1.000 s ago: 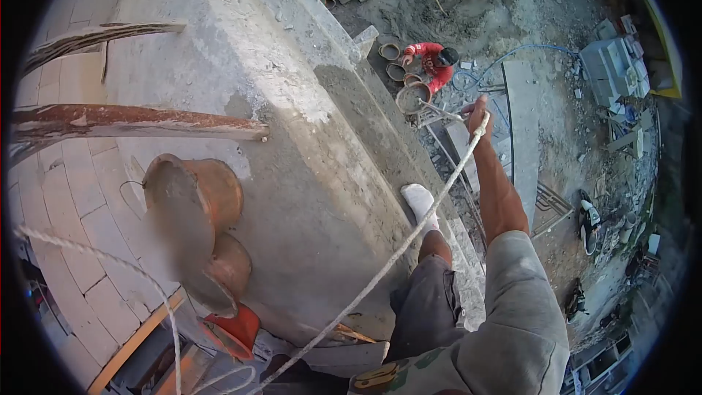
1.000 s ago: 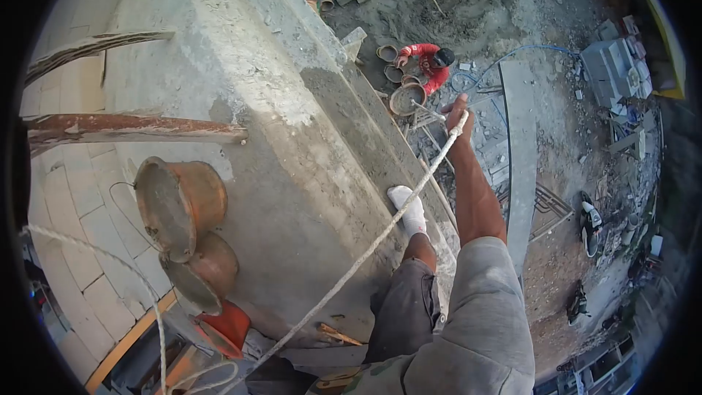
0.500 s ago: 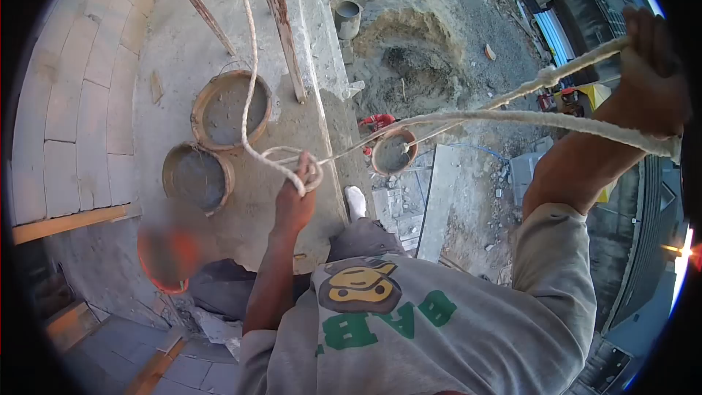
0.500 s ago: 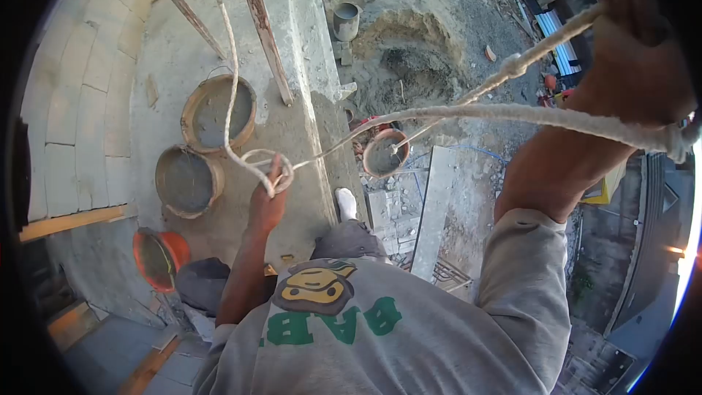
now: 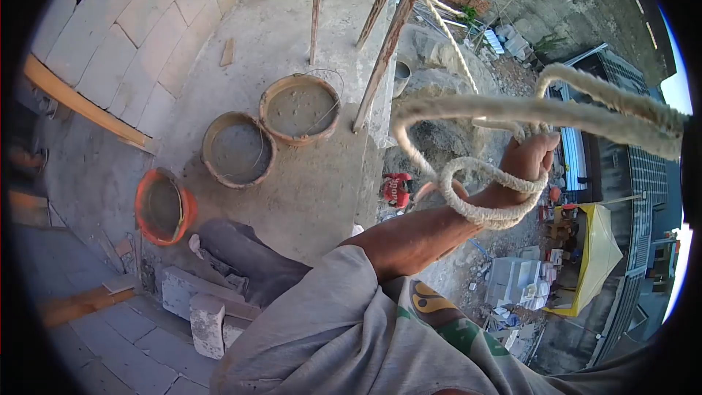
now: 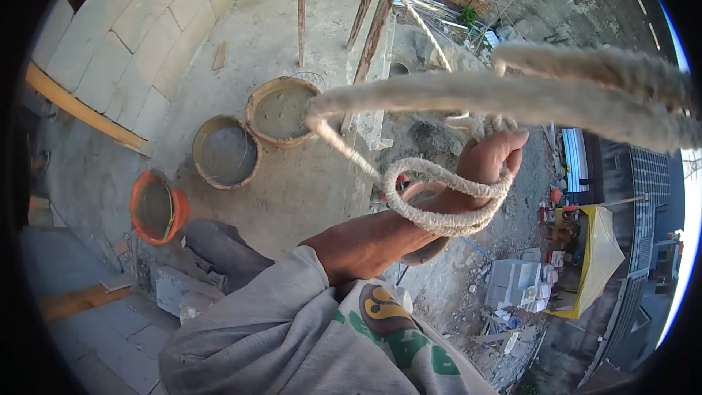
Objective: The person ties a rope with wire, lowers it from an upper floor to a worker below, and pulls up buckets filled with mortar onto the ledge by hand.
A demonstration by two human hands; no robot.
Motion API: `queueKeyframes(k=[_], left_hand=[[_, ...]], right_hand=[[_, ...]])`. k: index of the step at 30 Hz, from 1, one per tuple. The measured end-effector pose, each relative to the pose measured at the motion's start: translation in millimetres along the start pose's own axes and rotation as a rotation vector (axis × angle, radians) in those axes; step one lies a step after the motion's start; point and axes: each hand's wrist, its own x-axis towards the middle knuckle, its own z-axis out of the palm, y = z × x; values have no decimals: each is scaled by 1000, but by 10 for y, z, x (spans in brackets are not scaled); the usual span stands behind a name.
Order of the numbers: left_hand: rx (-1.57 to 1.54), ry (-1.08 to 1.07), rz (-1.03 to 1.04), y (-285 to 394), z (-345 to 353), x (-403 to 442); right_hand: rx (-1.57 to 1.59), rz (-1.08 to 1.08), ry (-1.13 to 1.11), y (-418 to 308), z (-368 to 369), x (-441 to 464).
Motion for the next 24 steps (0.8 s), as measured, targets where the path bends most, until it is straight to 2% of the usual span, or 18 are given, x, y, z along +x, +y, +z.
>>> queueKeyframes(k=[2, 5, 6, 8, 12, 16, 20, 22, 24], left_hand=[[17, -229, -74, 430, 176, -129], [13, -358, 95, 796, 439, -288], [26, -376, 153, 932, 449, -371], [23, -375, 264, 1165, 444, -513], [92, -303, 533, 1730, 309, -896], [191, -233, 796, 2517, 89, -1734], [523, -14, 830, 3350, 89, -2836], [637, 124, 933, 3566, -32, -3081], [744, 273, 1162, 3756, -292, -3289]], right_hand=[[-37, 27, -11, -52, 110, -110], [-111, 159, -6, -283, 294, -399], [-171, 262, -23, -406, 357, -585], [63, 73, -267, -295, 441, -1070], [362, -63, -769, -380, 786, -1788], [487, -140, -1170, -466, 1432, -2517], [536, -189, -1412, -650, 2254, -3153], [518, -212, -1485, -723, 2654, -3439], [499, -224, -1507, -780, 3099, -3664]])
